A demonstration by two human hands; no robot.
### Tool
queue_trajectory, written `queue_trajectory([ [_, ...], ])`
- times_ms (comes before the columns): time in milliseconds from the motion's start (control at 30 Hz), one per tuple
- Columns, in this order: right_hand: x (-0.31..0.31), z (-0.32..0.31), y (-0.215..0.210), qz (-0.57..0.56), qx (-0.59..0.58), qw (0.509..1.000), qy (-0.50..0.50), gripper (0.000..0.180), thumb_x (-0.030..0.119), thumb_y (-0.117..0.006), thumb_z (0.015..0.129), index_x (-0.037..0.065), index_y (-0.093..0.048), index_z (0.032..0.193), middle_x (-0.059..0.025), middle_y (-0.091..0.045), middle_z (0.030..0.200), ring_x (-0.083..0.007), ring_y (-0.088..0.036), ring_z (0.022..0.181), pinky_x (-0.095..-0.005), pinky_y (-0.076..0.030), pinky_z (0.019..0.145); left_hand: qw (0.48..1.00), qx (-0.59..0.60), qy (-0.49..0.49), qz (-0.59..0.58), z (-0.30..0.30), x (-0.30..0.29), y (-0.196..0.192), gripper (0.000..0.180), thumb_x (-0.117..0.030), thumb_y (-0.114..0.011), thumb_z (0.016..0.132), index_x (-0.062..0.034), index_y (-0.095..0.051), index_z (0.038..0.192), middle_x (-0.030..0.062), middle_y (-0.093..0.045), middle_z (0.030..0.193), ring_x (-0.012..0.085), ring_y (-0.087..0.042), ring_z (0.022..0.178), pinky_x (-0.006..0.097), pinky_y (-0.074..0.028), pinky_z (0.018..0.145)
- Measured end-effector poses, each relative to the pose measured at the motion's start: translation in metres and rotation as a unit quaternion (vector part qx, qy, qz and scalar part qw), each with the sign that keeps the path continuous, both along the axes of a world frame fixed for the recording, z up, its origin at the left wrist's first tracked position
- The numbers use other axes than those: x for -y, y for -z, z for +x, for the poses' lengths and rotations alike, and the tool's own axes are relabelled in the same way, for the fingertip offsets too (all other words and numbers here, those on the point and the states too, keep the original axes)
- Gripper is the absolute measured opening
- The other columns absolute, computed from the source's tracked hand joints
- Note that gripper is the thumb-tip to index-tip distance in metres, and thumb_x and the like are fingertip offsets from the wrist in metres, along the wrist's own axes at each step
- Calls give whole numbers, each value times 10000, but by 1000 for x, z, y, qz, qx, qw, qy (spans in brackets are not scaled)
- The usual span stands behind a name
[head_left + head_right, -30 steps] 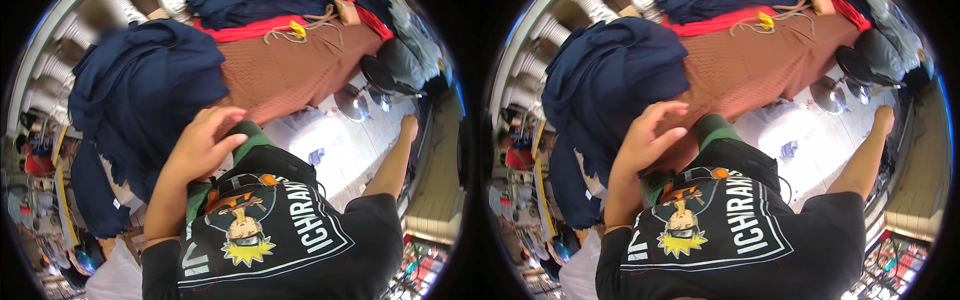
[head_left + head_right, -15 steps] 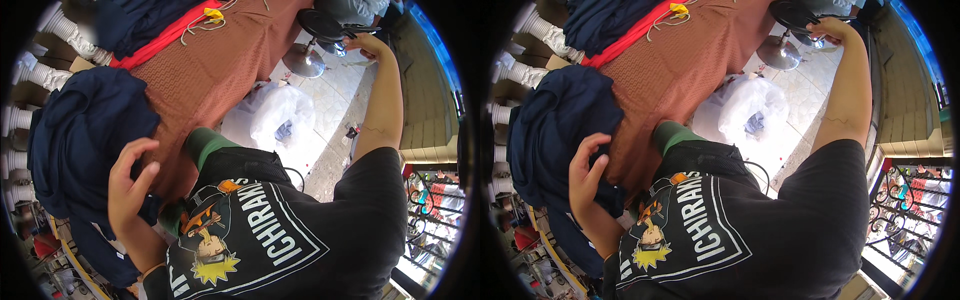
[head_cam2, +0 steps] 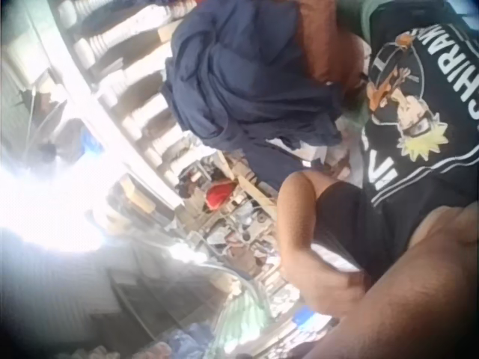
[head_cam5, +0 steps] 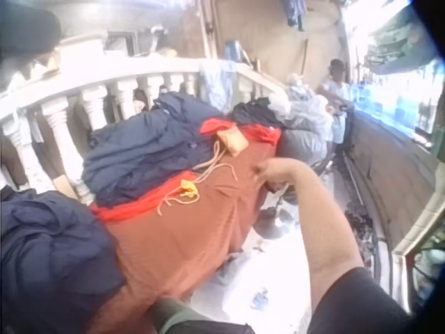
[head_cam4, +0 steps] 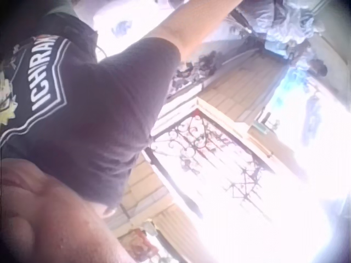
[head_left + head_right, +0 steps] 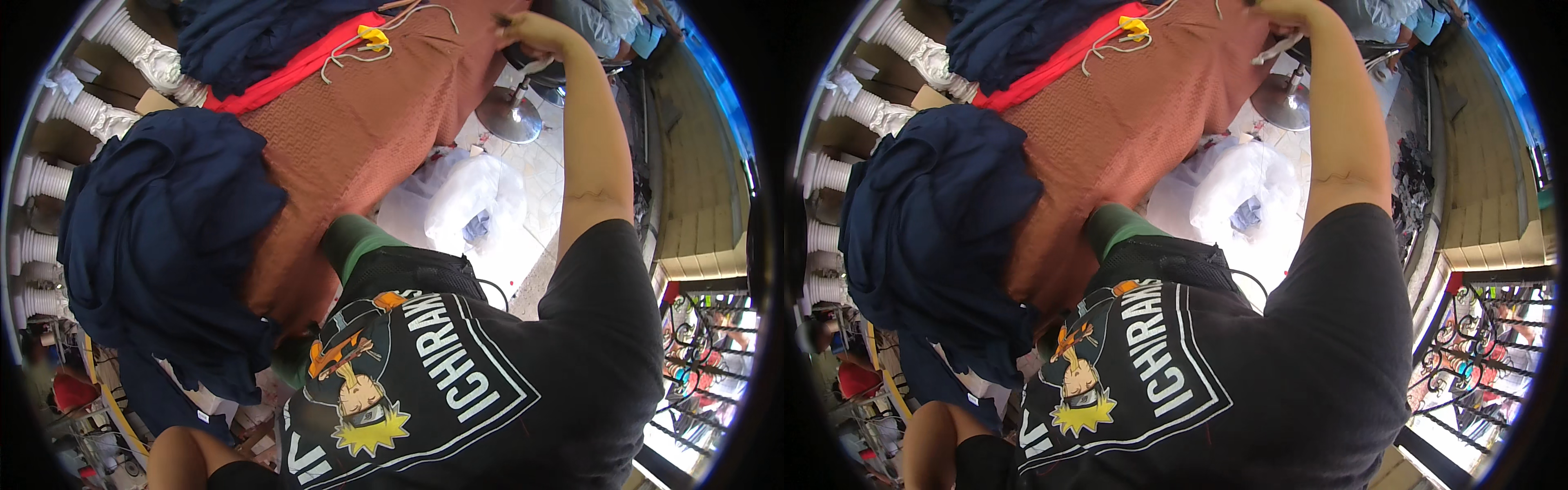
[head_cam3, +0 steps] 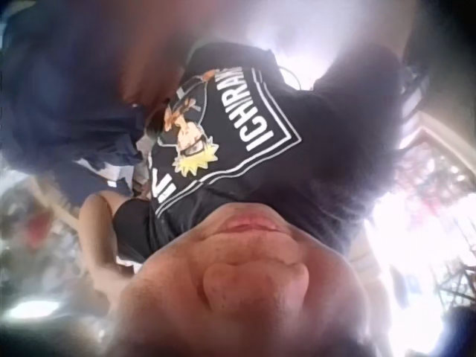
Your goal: The person trims excess threads from navy blue shirts using snips. The person handles the shirts one by one from a stack, identifying loose threads on the fabric, seams, and brand tags, and cuts them away.
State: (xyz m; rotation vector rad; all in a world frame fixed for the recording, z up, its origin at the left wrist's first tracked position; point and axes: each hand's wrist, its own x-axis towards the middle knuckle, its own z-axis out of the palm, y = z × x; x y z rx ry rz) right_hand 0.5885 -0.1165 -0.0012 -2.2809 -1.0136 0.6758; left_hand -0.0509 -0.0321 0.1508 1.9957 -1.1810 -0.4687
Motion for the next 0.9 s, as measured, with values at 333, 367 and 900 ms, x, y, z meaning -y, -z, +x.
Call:
queue_trajectory([
  [333,-20,-96,-39,-172,202,956,-124,188,91,-709,721,-10,-669,874,-46,-580,578,-173,-575,581,-356,-417,486,804,-221,-547,67,141,-60,86,131,-114,-714,833,-27,-669,921,12,-652,808,88,-600,728,255,-478,672],
  [367,-20,-103,-44,-189,221,950,-114,239,85,-709,707,-13,-655,919,-62,-596,628,-193,-600,639,-366,-447,536,851,-87,-515,51,148,-66,103,148,-108,-700,847,-16,-663,956,6,-649,816,77,-593,761,243,-480,710],
  [900,-19,-141,-46,53,109,964,-237,564,-7,-552,807,83,-506,1361,-6,-570,842,-92,-483,697,-253,-436,645,808,-58,-580,-88,257,-71,184,462,-259,-707,863,3,-594,1228,96,-602,1153,131,-583,982,295,-480,839],
])
